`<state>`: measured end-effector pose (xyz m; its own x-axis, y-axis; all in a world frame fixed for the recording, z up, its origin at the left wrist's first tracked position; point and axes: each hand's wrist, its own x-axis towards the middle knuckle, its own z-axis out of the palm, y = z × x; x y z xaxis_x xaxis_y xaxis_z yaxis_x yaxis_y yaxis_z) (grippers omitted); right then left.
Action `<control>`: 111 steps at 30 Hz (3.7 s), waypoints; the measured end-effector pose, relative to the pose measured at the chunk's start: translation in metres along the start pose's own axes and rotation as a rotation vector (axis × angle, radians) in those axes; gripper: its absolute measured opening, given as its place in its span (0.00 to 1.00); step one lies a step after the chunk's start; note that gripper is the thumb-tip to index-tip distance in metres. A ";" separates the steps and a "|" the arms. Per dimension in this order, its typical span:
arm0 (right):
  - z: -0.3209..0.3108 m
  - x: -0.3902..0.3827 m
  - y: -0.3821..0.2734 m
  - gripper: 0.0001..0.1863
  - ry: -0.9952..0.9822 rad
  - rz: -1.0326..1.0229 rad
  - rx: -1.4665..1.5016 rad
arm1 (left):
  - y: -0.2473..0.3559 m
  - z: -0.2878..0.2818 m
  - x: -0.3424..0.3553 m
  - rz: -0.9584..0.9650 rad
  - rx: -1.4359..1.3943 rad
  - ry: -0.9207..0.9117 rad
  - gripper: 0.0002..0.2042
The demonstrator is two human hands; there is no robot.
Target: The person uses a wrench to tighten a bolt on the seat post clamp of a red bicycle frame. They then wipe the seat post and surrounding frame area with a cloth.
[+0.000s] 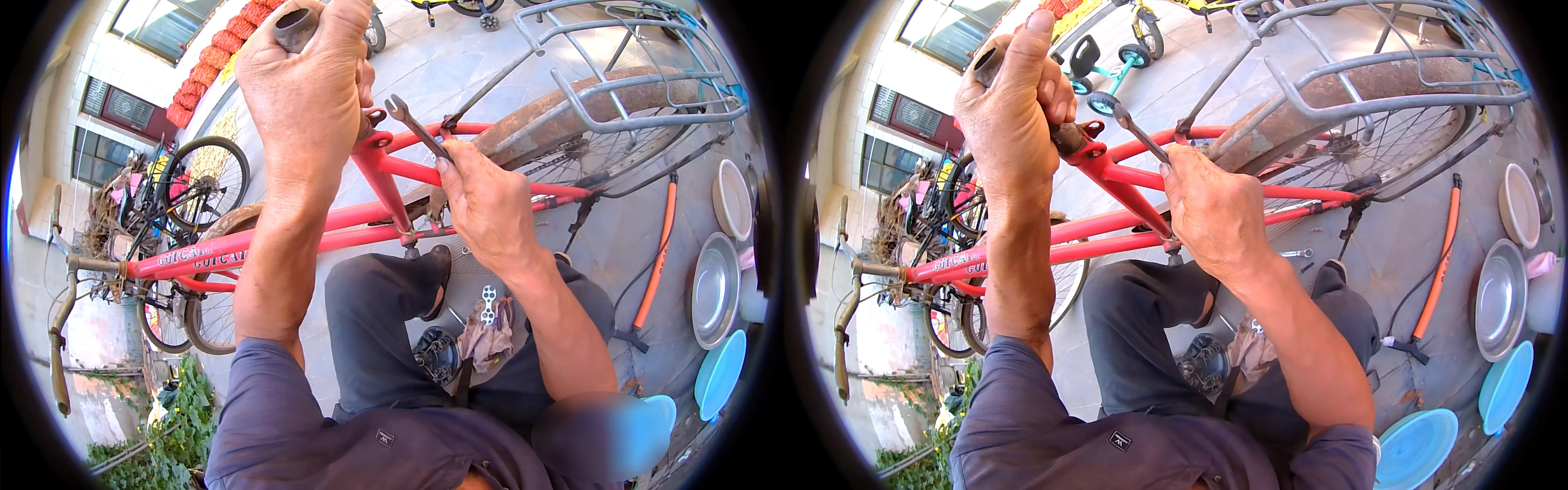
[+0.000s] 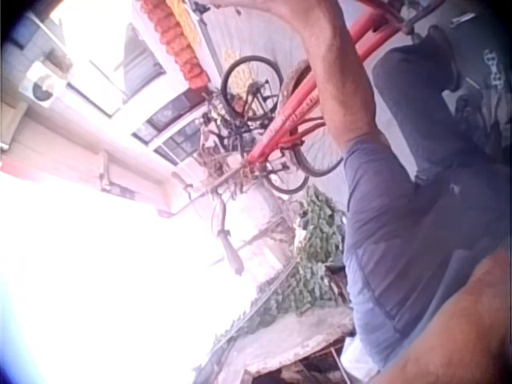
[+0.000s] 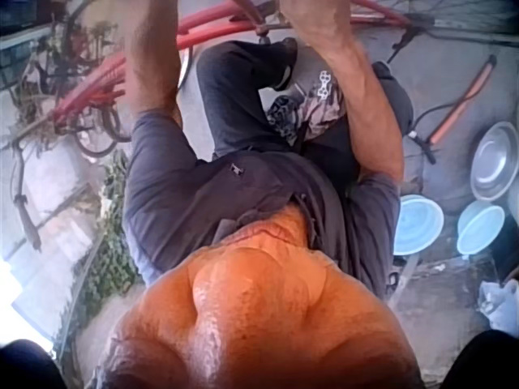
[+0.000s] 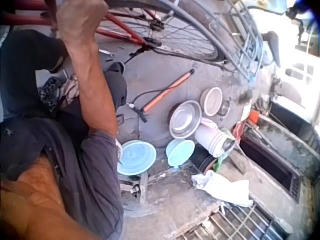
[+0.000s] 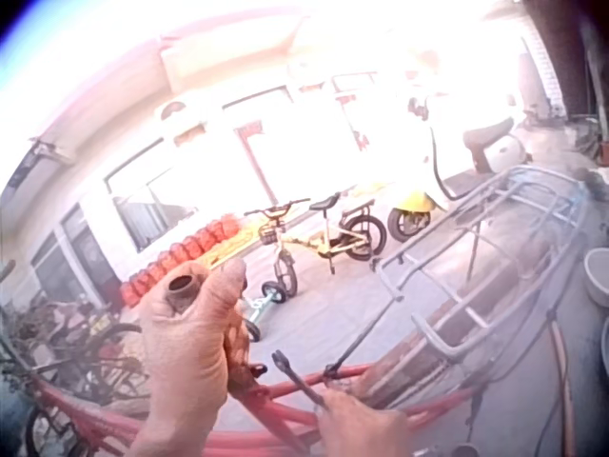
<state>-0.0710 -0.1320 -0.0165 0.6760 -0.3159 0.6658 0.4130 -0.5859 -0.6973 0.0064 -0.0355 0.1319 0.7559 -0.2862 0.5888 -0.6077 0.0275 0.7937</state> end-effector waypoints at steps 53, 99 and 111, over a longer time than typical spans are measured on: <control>-0.007 0.003 0.005 0.06 -0.043 0.005 0.015 | -0.013 -0.006 -0.005 -0.044 -0.039 -0.230 0.19; -0.004 0.003 0.000 0.08 -0.058 0.065 0.032 | 0.030 -0.006 0.021 -0.322 -0.040 -0.228 0.20; -0.004 0.004 0.002 0.08 -0.039 0.043 0.062 | -0.016 -0.035 0.048 -0.337 -0.714 -1.001 0.14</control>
<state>-0.0701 -0.1369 -0.0140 0.7167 -0.3093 0.6250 0.4194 -0.5249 -0.7407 0.0606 -0.0165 0.1528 0.1447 -0.9651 0.2184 0.0783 0.2312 0.9697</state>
